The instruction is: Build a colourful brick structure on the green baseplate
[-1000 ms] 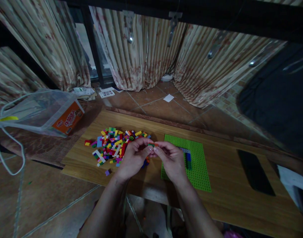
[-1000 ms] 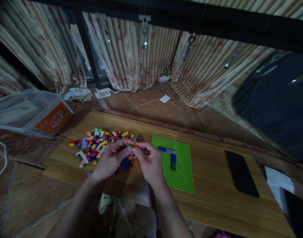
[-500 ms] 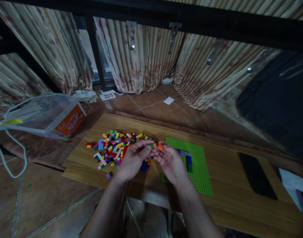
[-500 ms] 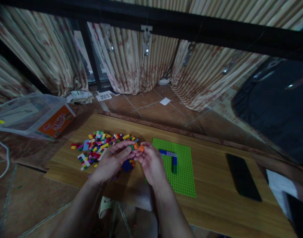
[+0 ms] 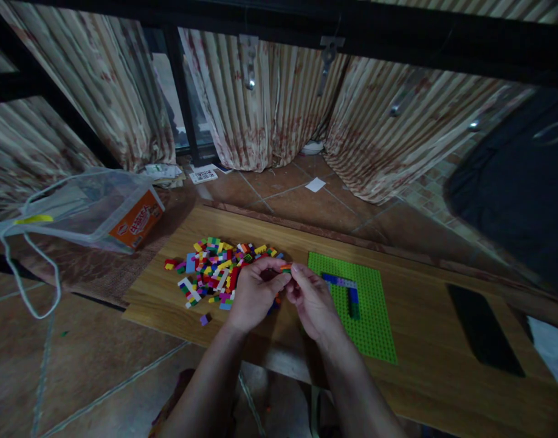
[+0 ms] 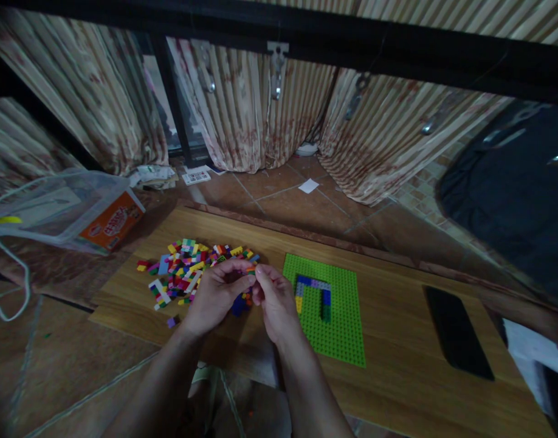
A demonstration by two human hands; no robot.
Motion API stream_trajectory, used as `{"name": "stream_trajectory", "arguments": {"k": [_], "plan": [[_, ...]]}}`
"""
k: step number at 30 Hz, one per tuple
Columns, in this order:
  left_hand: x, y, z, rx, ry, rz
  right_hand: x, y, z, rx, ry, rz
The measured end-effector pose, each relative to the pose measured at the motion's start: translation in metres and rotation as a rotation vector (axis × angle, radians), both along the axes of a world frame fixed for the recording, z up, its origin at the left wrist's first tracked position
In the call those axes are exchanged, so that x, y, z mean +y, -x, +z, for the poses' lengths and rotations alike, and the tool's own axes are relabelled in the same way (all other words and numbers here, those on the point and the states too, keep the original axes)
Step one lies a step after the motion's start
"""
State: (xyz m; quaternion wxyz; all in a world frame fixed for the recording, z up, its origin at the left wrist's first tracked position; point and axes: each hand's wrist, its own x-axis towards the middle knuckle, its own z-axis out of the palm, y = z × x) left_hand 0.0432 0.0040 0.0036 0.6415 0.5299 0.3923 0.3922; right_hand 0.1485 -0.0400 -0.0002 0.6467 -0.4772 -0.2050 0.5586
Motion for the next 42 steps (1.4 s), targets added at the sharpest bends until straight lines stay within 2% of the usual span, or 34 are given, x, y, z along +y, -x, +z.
{"name": "stream_trajectory", "arguments": {"k": [3,8,12,16,22,28,33,39,42], "plan": [[0.002,0.005,-0.003,0.184,-0.134,0.071,0.001,0.000,-0.006,-0.135,0.067,-0.016],[0.012,0.021,-0.002,0.572,-0.311,0.269,0.002,-0.006,-0.027,-0.549,0.152,-0.024],[0.019,0.031,-0.004,0.806,-0.382,0.276,0.003,-0.008,-0.042,-0.777,0.126,0.011],[0.020,0.032,-0.006,0.957,-0.407,0.273,0.003,-0.004,-0.048,-0.895,0.088,0.007],[0.019,0.031,-0.005,1.014,-0.404,0.216,0.004,0.000,-0.049,-0.790,0.018,0.027],[0.018,0.036,-0.002,0.999,-0.407,0.234,0.003,0.011,-0.040,-0.611,-0.016,0.037],[0.026,0.048,0.000,1.023,-0.426,0.341,0.003,0.012,-0.037,-0.509,-0.040,0.000],[0.061,0.091,0.000,1.158,-0.324,0.680,0.001,0.006,-0.028,-0.463,-0.046,-0.122],[0.076,0.102,-0.009,1.222,-0.333,0.629,0.001,0.005,-0.027,-0.479,-0.032,-0.103]]}}
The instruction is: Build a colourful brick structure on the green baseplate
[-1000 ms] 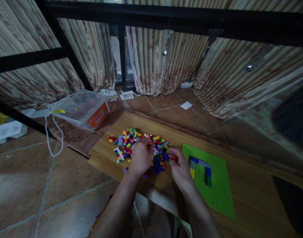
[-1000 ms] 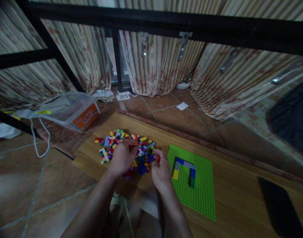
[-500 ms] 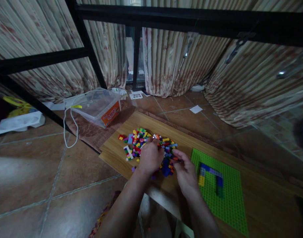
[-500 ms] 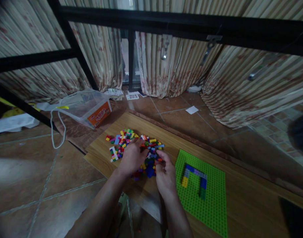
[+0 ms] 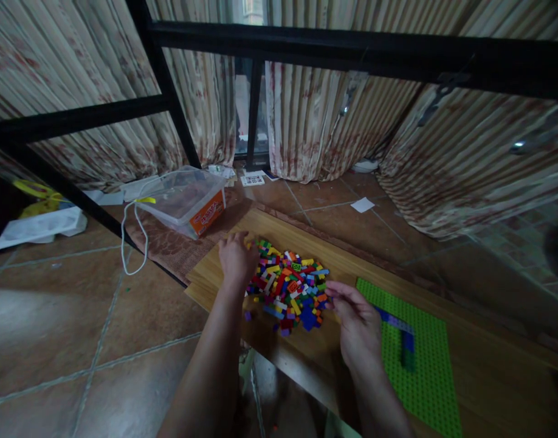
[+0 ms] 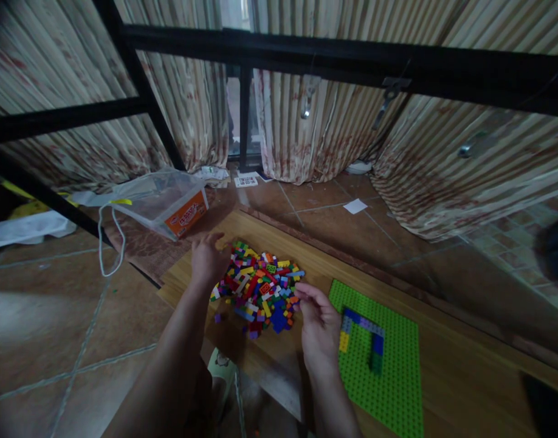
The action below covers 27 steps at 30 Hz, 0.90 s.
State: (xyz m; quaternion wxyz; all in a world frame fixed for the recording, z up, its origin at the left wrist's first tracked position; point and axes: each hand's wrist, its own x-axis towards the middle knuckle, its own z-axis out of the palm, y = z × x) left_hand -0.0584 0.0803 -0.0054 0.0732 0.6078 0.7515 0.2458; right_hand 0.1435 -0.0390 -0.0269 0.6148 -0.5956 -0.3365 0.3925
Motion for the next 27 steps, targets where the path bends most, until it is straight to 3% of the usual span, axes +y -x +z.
{"name": "stream_trajectory", "arguments": {"k": [4,10,17,27], "plan": [[0.007,-0.006,-0.010,-0.002,0.133,-0.054,0.000,0.000,-0.001,0.004,0.002,0.025],[0.008,-0.007,-0.007,-0.080,0.179,0.008,0.002,-0.002,0.002,0.027,0.013,-0.032],[0.006,-0.005,-0.006,-0.078,0.189,-0.035,0.001,0.001,0.005,0.080,0.028,-0.042],[0.006,-0.018,-0.010,-0.052,0.130,0.026,0.001,-0.002,0.005,0.103,0.002,-0.054]]}}
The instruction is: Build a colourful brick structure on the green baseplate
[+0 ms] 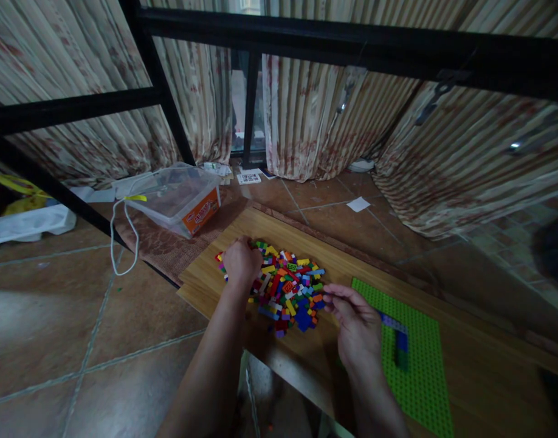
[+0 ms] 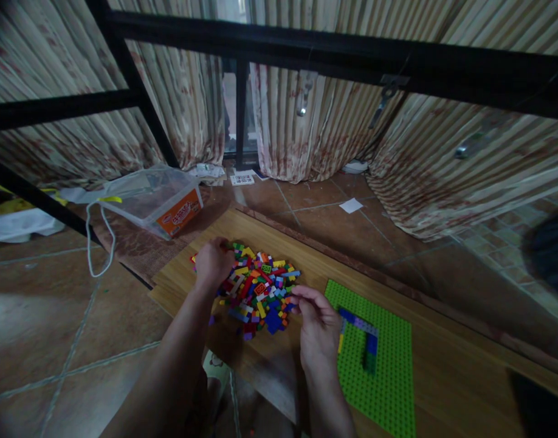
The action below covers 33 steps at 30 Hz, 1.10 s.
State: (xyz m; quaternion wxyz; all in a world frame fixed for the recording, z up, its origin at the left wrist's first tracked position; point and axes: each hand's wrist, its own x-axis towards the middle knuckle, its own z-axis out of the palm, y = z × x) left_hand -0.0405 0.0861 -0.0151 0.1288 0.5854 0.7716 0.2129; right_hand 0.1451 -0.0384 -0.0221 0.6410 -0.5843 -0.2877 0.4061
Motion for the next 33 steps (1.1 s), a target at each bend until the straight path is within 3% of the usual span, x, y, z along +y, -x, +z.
{"name": "stream_trajectory", "arguments": {"k": [4,7,10,12,17,25,33], "plan": [[-0.001,0.008,0.009,-0.077,-0.033,0.027,0.000,0.001,0.000,0.004,0.000,0.009],[-0.007,0.012,0.022,-0.255,-0.082,-0.033,0.001,0.002,0.001,0.007,-0.003,0.007],[-0.020,0.007,0.032,-0.628,-0.079,-0.238,0.002,0.006,0.004,0.014,-0.003,0.014],[-0.032,-0.004,0.036,-0.861,0.008,-0.379,0.002,0.008,0.008,0.023,0.000,0.022],[-0.056,-0.034,0.041,-1.143,0.196,-0.697,0.002,0.010,0.022,0.022,-0.024,0.090],[-0.064,-0.053,0.040,-1.109,0.196,-0.791,0.003,0.004,0.022,-0.002,-0.092,0.105],[-0.086,-0.084,0.031,-0.747,-0.112,-0.622,0.002,0.007,0.021,-0.024,-0.080,0.086]]}}
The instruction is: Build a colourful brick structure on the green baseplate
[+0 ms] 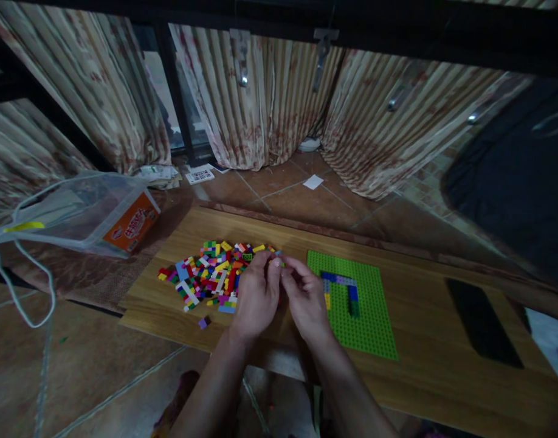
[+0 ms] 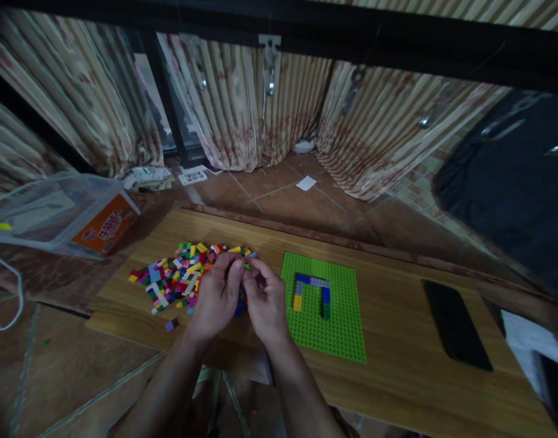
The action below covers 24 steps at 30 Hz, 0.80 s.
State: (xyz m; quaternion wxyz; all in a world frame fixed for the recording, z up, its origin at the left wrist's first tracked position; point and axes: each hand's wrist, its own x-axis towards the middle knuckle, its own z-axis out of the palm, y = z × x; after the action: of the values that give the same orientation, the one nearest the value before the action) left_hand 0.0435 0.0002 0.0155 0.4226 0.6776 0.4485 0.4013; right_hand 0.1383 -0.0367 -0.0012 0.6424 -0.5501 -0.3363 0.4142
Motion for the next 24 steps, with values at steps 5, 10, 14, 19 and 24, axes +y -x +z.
{"name": "stream_trajectory", "arguments": {"k": [5,10,14,19,24], "plan": [[-0.001,-0.001,-0.005,-0.095,0.113,-0.033,0.000,0.007,0.001,0.310,0.015,0.001],[-0.001,-0.002,-0.011,-0.237,0.175,-0.049,0.000,0.007,0.003,0.475,0.030,-0.007],[-0.001,-0.004,-0.009,-0.354,0.184,0.007,-0.002,0.005,0.001,0.536,0.055,-0.003],[0.001,-0.005,-0.003,-0.521,0.323,0.083,-0.001,0.009,-0.004,0.629,0.058,0.056],[0.006,-0.005,-0.002,-0.688,0.615,0.187,0.001,0.012,-0.002,0.736,0.082,0.100]]}}
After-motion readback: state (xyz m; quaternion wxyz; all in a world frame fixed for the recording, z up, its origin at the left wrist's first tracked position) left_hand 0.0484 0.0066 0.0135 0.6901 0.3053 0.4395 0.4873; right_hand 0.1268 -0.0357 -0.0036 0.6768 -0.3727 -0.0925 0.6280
